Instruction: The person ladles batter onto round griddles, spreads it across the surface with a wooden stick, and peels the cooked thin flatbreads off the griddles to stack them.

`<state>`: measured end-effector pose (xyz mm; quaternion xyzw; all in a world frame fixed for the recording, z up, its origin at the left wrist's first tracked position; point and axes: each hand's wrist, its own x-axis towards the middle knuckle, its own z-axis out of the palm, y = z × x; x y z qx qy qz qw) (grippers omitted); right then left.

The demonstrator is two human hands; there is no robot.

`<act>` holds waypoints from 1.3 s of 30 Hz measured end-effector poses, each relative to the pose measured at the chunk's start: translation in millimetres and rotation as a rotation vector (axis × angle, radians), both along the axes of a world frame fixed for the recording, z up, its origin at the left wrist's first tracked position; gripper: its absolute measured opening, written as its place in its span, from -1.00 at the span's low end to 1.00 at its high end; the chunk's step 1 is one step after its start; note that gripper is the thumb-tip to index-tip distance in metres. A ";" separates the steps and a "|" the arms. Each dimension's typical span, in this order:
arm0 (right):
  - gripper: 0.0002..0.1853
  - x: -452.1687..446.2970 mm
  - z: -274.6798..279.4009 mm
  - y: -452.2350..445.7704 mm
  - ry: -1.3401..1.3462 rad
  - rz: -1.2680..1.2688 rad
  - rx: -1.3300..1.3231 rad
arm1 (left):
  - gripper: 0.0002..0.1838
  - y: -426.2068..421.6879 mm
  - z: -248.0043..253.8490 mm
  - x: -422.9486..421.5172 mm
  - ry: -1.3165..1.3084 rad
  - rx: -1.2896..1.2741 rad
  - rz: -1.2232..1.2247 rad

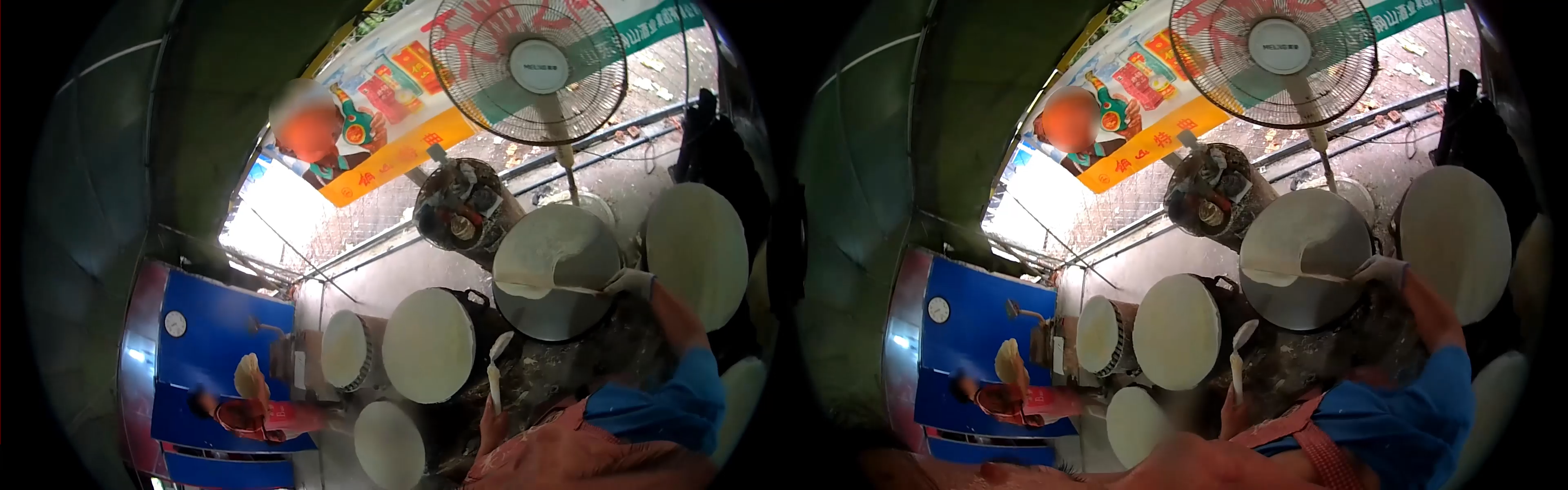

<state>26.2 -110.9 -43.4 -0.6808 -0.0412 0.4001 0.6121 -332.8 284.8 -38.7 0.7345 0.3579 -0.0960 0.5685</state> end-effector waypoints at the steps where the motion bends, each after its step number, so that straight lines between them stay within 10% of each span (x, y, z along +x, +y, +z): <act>1: -0.63 10.8 21.8 -5.3 0.007 0.015 0.028 | -0.33 -1.9 -9.7 -12.1 -0.113 -0.025 0.020; 3: -0.63 55.7 -5.9 4.4 -0.426 -0.069 0.147 | -0.36 -4.7 -12.8 -27.2 -0.241 -0.030 0.027; 6: -0.71 66.9 27.2 31.6 -0.216 -0.050 0.046 | -0.38 -19.7 13.1 -46.0 -0.206 -0.025 0.036; 9: -0.72 73.5 -86.2 23.2 -0.131 0.264 -0.108 | -0.38 -23.2 21.5 -53.7 -0.076 -0.119 0.124; 12: -0.75 36.0 -42.5 -19.1 -0.083 0.273 -0.154 | -0.38 -5.0 -57.2 -77.3 -0.124 -0.212 0.180; 16: -0.68 90.3 -37.4 33.6 -0.492 -0.035 0.264 | -0.38 -14.1 -26.9 -84.5 -0.188 -0.050 0.145; 21: -0.67 78.9 26.5 63.6 -0.258 0.345 -0.096 | -0.34 -28.1 24.4 -78.8 -0.074 0.081 0.123; 23: -0.77 72.1 -54.2 16.1 -0.869 0.591 0.234 | -0.35 -33.1 30.5 -75.9 -0.062 0.117 0.095; 25: -0.80 64.8 -76.7 -4.2 -0.815 0.600 0.193 | -0.36 -43.1 43.6 -78.6 -0.084 0.119 0.132; 27: -0.81 51.7 12.4 -16.5 -0.139 0.335 -0.023 | -0.35 -51.0 55.9 -81.3 -0.056 0.027 0.227; 31: -0.72 76.1 47.6 66.5 -0.372 0.009 0.025 | -0.31 -42.1 39.6 -104.0 -0.110 -0.037 0.240; 35: -0.70 69.5 30.7 59.1 -0.509 0.519 -0.269 | -0.28 -19.5 38.2 -124.8 -0.142 0.063 0.114; 39: -0.87 -31.7 83.7 -79.4 -0.082 0.368 -0.331 | -0.31 0.7 40.1 -131.9 -0.188 0.045 0.098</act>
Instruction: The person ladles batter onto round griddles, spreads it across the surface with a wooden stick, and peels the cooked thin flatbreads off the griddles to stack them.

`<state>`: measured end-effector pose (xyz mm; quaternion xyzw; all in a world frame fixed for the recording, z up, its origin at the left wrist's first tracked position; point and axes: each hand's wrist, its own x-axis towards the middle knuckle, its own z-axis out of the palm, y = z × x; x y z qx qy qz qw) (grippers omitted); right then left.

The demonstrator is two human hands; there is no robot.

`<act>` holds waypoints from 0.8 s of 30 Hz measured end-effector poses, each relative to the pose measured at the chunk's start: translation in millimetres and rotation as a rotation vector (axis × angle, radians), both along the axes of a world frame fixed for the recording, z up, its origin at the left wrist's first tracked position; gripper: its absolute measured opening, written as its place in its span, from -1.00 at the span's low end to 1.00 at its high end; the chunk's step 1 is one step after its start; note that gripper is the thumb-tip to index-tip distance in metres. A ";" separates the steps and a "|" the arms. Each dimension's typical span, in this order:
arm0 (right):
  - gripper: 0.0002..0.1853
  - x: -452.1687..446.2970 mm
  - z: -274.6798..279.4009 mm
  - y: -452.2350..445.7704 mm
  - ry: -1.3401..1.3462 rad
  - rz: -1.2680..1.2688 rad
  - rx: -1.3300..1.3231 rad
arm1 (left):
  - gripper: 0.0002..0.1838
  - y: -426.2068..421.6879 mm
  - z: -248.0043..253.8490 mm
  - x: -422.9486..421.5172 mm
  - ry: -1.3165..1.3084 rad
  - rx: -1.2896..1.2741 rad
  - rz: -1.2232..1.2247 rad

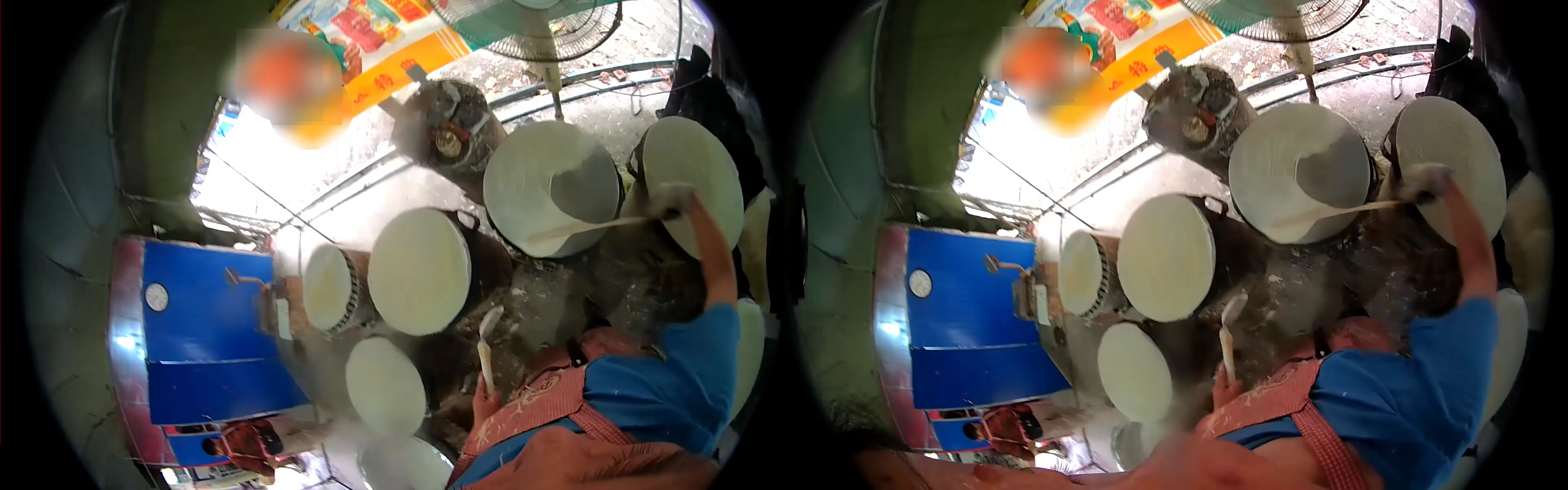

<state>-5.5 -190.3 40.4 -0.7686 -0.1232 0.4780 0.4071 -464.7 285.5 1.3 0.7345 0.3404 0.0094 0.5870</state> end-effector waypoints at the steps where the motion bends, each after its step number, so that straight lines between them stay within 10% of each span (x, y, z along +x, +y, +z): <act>1: -0.89 -35.8 18.0 -11.5 0.067 -0.100 -0.026 | -0.32 10.1 -3.0 -2.1 -0.048 -0.060 -0.025; 7: -0.83 -267.0 -25.5 40.2 -0.204 -1.041 0.404 | -0.27 69.0 -0.9 -26.8 0.158 -0.278 -0.092; 9: -0.81 -282.7 -88.9 137.1 -0.253 -1.118 0.087 | -0.24 80.8 4.8 -35.5 0.122 -0.329 -0.164; 10: -0.77 -284.9 -96.5 199.2 -0.478 -1.070 0.303 | -0.22 86.5 7.4 -40.5 0.095 -0.378 -0.185; 16: -0.77 -289.5 -92.6 245.6 -1.093 -0.641 -0.545 | -0.26 89.5 49.8 -73.9 0.039 -0.472 -0.218; 21: -0.69 -286.8 -76.5 236.7 -0.885 -0.998 -0.275 | -0.29 92.8 55.6 -102.4 -0.029 -0.928 -0.121; 24: -0.68 -266.5 -58.4 290.3 -0.808 -0.830 -0.249 | -0.68 89.6 40.5 -103.0 -0.094 -1.256 -0.002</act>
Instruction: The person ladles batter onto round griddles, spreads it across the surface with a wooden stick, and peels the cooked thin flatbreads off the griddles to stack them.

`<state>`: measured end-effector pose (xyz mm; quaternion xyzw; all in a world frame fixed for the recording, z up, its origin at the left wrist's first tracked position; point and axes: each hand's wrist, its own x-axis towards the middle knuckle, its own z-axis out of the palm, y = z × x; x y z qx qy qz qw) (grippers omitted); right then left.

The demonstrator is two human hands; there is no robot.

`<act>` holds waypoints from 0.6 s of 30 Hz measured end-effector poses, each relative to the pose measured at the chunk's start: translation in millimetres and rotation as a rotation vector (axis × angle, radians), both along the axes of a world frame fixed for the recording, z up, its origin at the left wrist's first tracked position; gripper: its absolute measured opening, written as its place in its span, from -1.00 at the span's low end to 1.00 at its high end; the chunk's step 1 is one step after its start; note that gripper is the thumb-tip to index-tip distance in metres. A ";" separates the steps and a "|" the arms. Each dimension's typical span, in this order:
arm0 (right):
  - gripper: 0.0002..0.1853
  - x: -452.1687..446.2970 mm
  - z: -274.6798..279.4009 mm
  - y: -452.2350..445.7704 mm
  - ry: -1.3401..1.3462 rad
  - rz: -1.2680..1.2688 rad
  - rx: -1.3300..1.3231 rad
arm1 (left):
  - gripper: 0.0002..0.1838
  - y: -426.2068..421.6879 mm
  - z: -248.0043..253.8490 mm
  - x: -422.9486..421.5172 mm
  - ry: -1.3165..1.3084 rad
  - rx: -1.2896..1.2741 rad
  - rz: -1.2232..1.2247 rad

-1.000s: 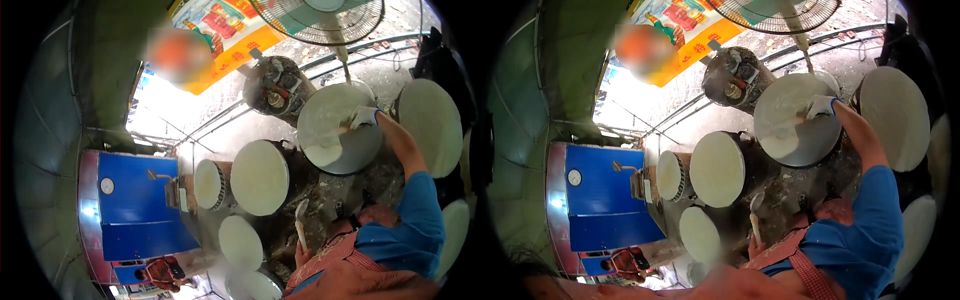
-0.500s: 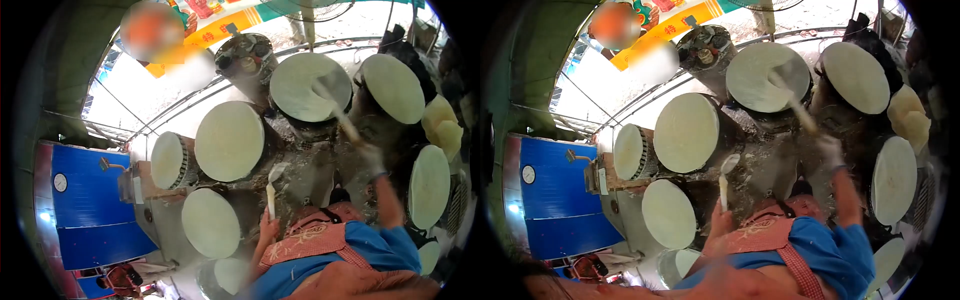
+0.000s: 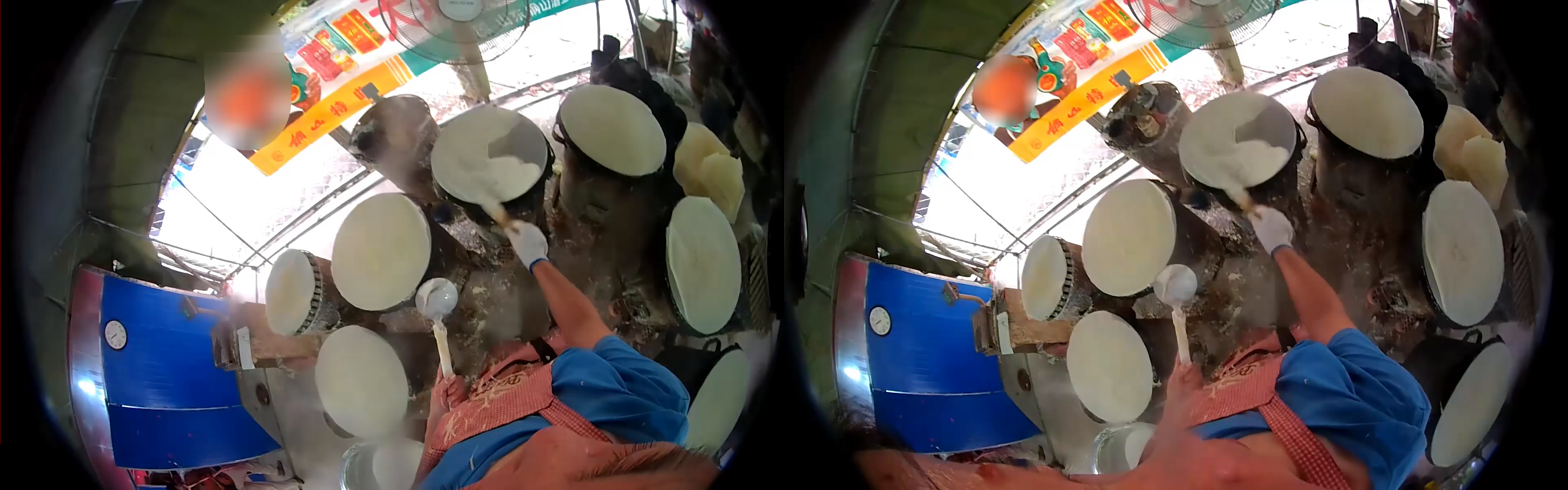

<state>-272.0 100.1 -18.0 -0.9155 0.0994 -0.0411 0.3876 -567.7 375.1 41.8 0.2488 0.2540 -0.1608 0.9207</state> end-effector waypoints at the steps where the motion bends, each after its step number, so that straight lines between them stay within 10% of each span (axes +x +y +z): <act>1: -0.69 -1.6 4.9 6.6 0.077 0.107 -0.120 | -0.78 4.9 -0.7 -2.6 0.040 -0.091 0.037; 9: -0.71 49.6 -15.8 -75.0 -0.160 -0.241 -0.032 | -0.70 -7.5 -3.0 16.9 0.038 -0.349 -0.101; 12: -0.73 24.8 -2.6 -47.5 -0.096 0.116 -0.114 | -0.72 -2.5 -47.0 42.9 0.025 -0.596 -0.207; 16: -0.74 43.2 -46.3 -127.6 0.006 0.017 -0.210 | -0.67 -26.1 -15.2 75.1 0.062 -0.055 -0.161; 18: -0.73 80.5 -22.5 -146.9 -0.106 -0.129 -0.070 | -0.67 -22.5 -24.6 90.3 0.081 -0.220 -0.208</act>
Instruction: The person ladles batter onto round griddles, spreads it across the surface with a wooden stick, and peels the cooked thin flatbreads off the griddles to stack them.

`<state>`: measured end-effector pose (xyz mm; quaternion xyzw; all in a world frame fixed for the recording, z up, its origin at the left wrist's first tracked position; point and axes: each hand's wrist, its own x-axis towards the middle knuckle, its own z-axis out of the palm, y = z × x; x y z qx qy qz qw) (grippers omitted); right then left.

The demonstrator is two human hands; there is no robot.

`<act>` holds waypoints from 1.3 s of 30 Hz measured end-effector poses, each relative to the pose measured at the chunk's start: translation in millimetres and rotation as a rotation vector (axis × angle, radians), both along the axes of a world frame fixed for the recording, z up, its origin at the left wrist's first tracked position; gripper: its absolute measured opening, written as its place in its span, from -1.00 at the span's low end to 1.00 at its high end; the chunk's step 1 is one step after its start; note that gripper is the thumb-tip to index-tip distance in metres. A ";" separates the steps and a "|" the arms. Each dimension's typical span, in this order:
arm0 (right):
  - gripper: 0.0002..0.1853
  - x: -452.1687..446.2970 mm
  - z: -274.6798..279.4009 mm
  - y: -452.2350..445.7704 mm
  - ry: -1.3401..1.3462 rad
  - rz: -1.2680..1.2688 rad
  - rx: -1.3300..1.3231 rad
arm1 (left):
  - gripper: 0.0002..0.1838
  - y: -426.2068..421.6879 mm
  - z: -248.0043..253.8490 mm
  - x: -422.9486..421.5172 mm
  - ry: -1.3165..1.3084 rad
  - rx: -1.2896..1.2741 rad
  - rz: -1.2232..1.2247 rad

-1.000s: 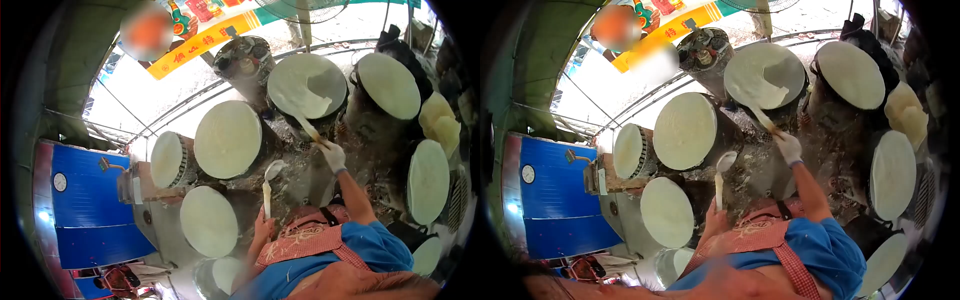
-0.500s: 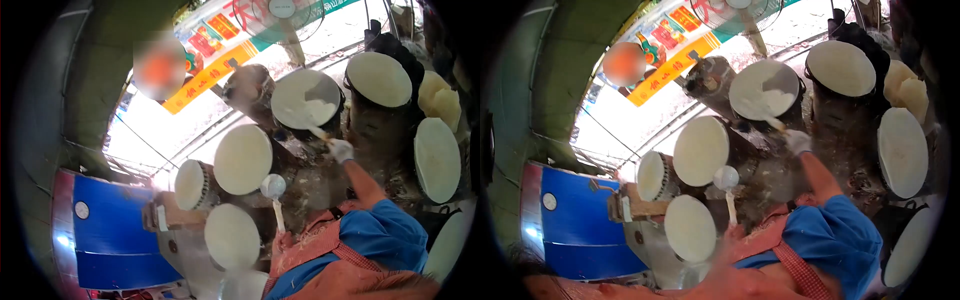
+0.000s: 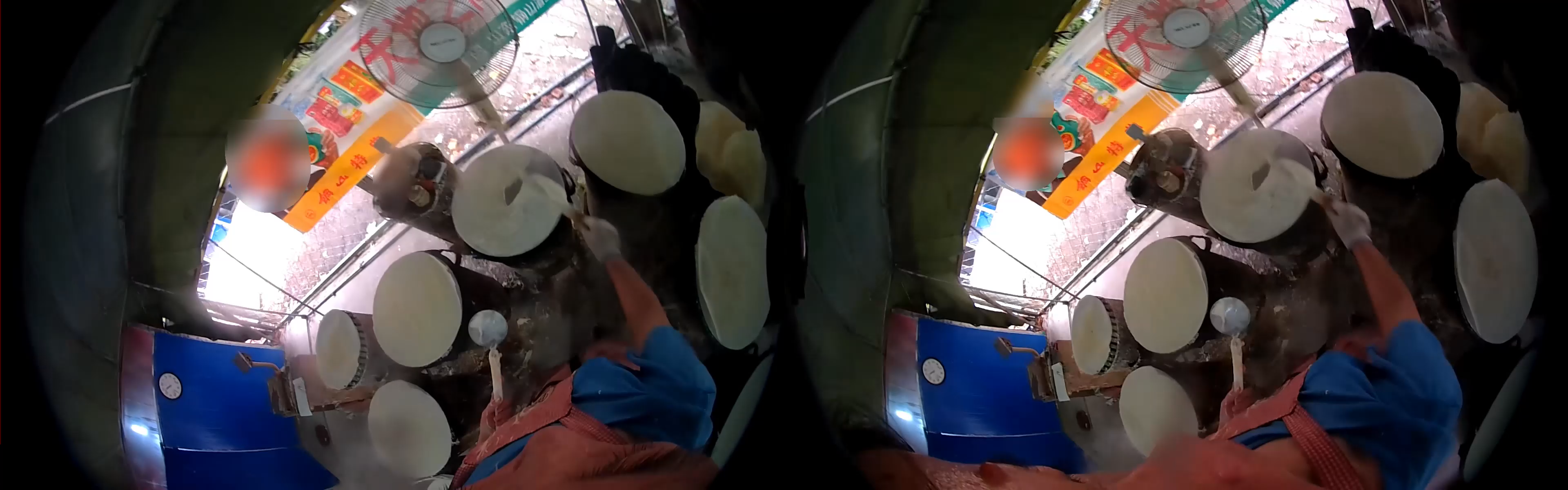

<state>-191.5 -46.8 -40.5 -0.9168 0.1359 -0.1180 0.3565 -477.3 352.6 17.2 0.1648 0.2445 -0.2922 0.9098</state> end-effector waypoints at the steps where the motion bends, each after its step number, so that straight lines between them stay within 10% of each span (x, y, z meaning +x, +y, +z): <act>1: -0.72 17.3 13.1 11.6 -0.073 -0.084 0.038 | -0.67 -3.6 -8.0 1.9 0.028 -0.095 -0.018; 5: -0.77 -35.3 -21.9 32.2 -0.059 0.382 -0.289 | -0.65 -40.0 3.8 6.5 0.115 -0.209 -0.006; 9: -0.70 -27.2 -71.3 -35.5 -0.052 0.102 -0.039 | -0.64 -57.0 14.2 21.4 0.118 -0.168 0.014; 16: -0.62 158.0 32.8 -25.6 -0.017 0.003 0.375 | -0.64 -53.0 13.8 27.4 0.134 -0.142 0.016; 19: -0.66 125.9 -95.6 -3.5 -0.088 -0.001 0.823 | -0.64 -41.8 8.4 28.5 0.122 -0.153 -0.005; 23: -0.61 48.2 17.6 17.2 0.176 0.175 0.218 | -0.64 -28.4 11.3 23.4 0.150 -0.156 -0.009; 27: -0.82 19.3 36.9 -15.0 0.128 -0.093 1.338 | -0.64 -8.8 12.1 22.9 0.157 -0.150 -0.016; 29: -0.78 31.8 -158.8 15.2 -0.431 0.262 0.051 | -0.64 -1.9 9.0 26.5 0.162 -0.165 -0.029; 31: -0.72 -7.2 -62.1 52.3 0.144 -0.018 1.168 | -0.64 1.3 7.9 27.9 0.173 -0.193 -0.023; 37: -0.70 52.0 -22.7 -25.8 0.000 -0.074 0.663 | -0.64 17.5 -6.0 51.3 0.146 -0.215 -0.008; 39: -0.77 74.0 -1.6 -24.4 -0.042 -0.027 0.091 | -0.64 20.6 -14.1 62.2 0.142 -0.238 -0.002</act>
